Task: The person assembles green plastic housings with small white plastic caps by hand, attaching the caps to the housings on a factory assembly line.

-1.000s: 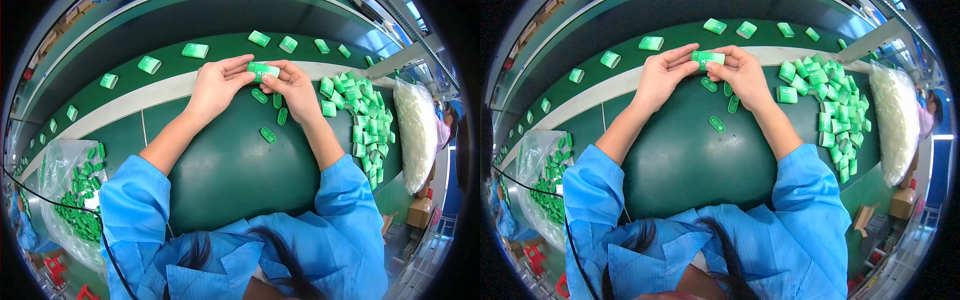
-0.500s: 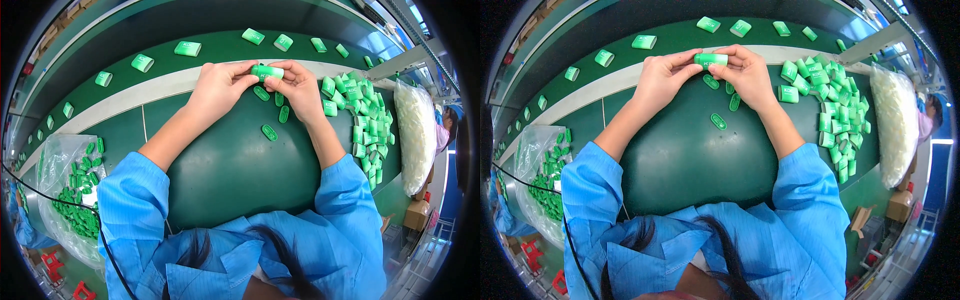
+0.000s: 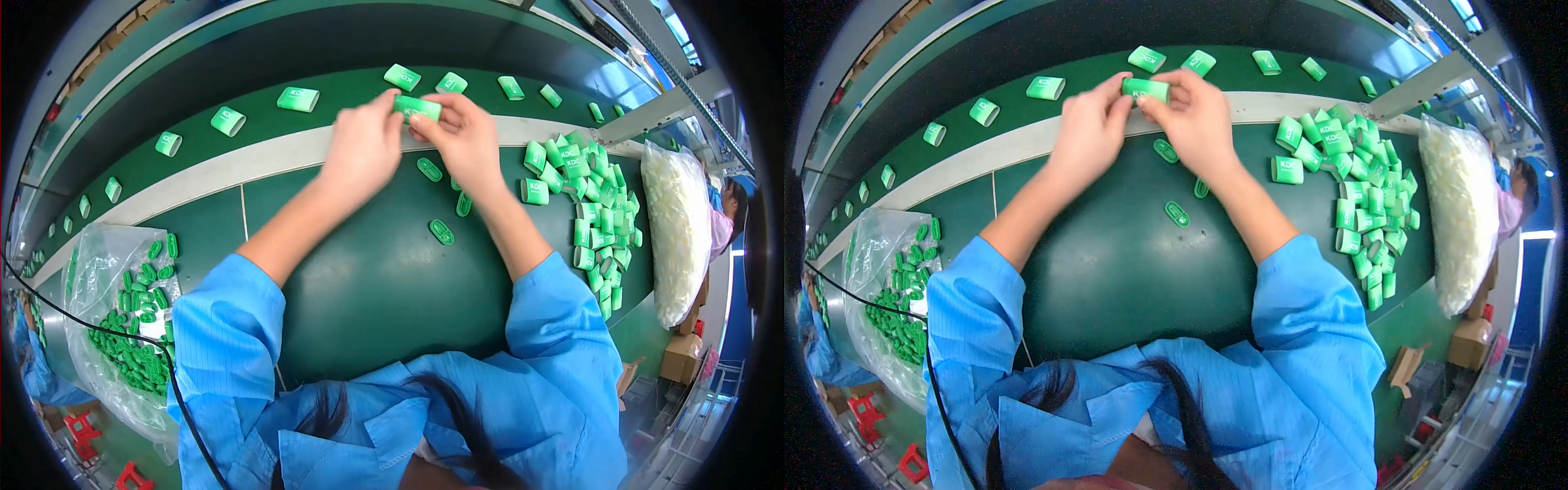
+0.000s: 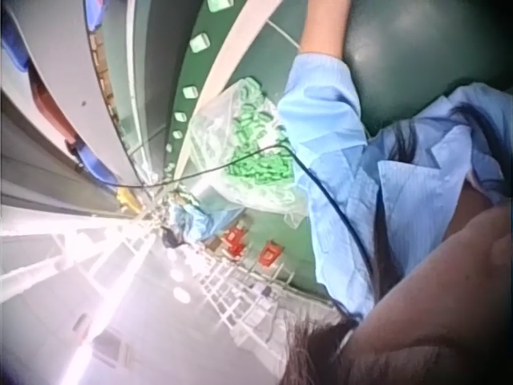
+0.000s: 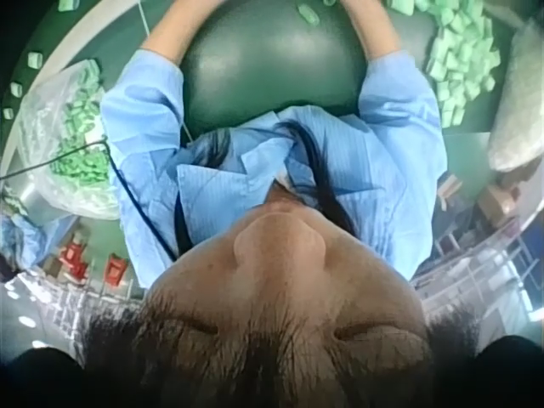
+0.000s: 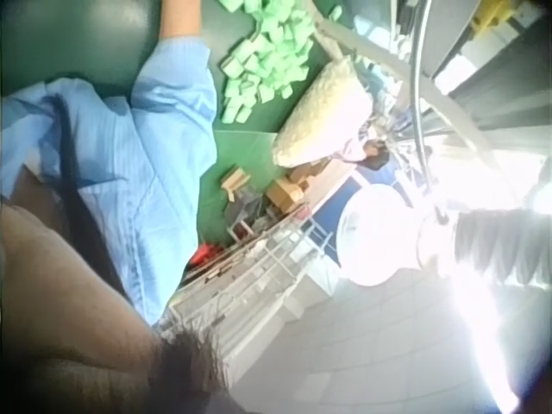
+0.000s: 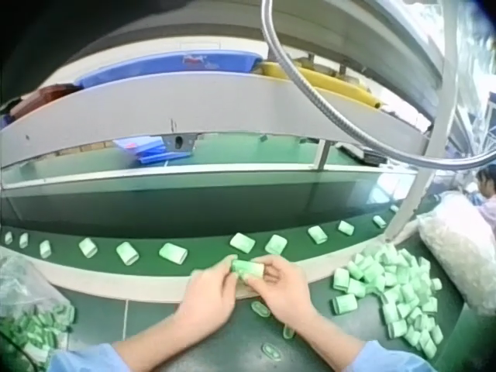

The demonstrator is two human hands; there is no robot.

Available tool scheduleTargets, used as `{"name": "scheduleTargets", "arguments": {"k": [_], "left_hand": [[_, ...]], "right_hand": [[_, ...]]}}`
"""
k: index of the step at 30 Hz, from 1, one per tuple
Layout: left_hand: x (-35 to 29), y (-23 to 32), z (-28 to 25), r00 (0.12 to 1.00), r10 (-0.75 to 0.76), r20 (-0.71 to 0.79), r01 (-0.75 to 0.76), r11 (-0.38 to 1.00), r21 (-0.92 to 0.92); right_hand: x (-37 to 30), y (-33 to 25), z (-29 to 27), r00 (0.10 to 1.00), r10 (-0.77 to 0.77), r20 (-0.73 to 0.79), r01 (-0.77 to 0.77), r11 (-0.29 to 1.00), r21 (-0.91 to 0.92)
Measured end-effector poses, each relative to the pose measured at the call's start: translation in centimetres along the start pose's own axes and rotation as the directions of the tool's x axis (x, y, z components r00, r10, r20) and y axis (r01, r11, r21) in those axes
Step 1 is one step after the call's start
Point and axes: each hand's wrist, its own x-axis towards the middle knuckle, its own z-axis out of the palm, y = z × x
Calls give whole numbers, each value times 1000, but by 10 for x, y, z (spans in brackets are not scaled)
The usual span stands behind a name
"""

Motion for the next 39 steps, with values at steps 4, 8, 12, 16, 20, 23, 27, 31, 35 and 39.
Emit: {"name": "scheduleTargets", "arguments": {"k": [4, 8, 12, 16, 20, 23, 27, 31, 35, 39], "left_hand": [[42, -40, -11, 983, -177, -46, 174, 983, -63], [64, -50, -23, 965, -260, -22, 261, 957, 126], [59, -70, -10, 971, -239, -5, 230, 927, 297], [50, -66, -3, 998, -63, 16, 49, 893, 448], [33, -54, -4, 988, 126, -87, -78, 903, 423], [14, -20, -3, 898, 272, 346, -284, 959, -18], [-4, -2, -3, 835, 291, 467, -277, 956, -99], [-7, 3, -3, 886, 235, 400, -188, 970, -154], [-3, 0, -2, 912, 0, 410, 162, 919, -360], [2, -1, -2, 878, -119, 463, 394, 729, -559]], "right_hand": [[60, 12, -10, 959, -237, 155, 275, 646, -712], [85, 27, -1, 863, -438, 251, 342, 141, -929], [92, 42, -14, 946, -200, 257, 308, 292, -906], [75, 41, -58, 919, -316, 237, 327, 271, -905], [42, 20, -83, 940, -258, 221, 278, 206, -938], [12, 7, -110, 971, -165, 172, 205, 206, -957], [-13, -8, -118, 979, -144, 144, 172, 200, -965], [-5, -18, -125, 979, -89, 181, 197, 233, -952], [54, -27, -110, 995, -100, 17, 58, 415, -908], [103, 14, -108, 995, -85, -49, -37, 148, -988]]}}
